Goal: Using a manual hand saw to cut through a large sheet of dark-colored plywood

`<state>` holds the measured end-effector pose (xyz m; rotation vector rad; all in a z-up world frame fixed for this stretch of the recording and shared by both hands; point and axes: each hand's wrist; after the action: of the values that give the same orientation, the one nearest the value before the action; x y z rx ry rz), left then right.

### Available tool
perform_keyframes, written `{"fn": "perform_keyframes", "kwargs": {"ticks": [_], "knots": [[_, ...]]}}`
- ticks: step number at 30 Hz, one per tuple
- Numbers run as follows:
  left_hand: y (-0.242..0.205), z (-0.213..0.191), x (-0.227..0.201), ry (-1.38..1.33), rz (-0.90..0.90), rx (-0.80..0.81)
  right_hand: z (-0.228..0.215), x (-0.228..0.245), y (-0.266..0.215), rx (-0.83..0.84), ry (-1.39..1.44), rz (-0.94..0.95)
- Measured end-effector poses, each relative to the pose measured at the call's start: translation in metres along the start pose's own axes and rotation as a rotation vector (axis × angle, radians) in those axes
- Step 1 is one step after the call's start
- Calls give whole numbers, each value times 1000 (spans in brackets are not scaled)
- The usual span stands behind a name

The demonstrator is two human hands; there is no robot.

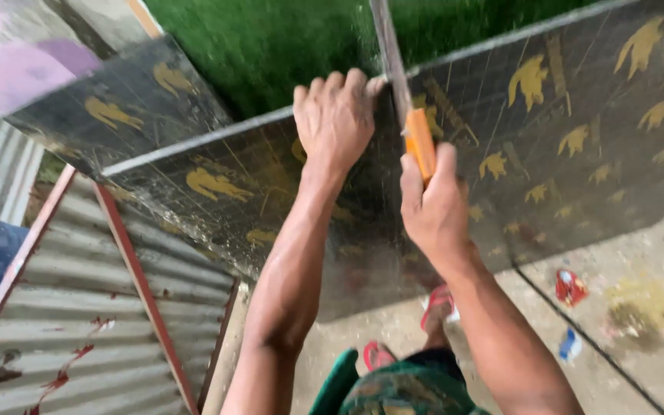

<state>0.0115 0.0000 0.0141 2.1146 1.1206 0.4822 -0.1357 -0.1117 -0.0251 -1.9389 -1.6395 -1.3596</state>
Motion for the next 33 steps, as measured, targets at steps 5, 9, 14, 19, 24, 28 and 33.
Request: {"fn": "perform_keyframes", "kwargs": {"ticks": [5,9,14,19,24,28,33], "knots": [[-8,13,6,79,-30,53,16,-18,-3,-20,-45,61],[-3,23,12,70,-42,78,13,-14,-2,-41,42,-29],[-3,23,14,59,-55,116,9,-20,-24,-26,47,-61],[-2,33,16,56,-72,151,11,-82,-120,10,68,52],[0,27,12,42,-94,248,-1,-134,-223,-12,-177,366],[1,23,12,51,-86,278,12,-99,-154,-24,-199,329],[8,13,12,25,19,122,26,-35,7,-73,115,-167]]}}
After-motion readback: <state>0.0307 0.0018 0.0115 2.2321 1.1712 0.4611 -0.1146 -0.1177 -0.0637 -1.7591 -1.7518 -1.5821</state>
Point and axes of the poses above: each hand's wrist, its own y-axis towards the middle knuckle, its own z-axis out of the palm, x = y × z, and after that the axes turned 9 degrees about x, right-handed
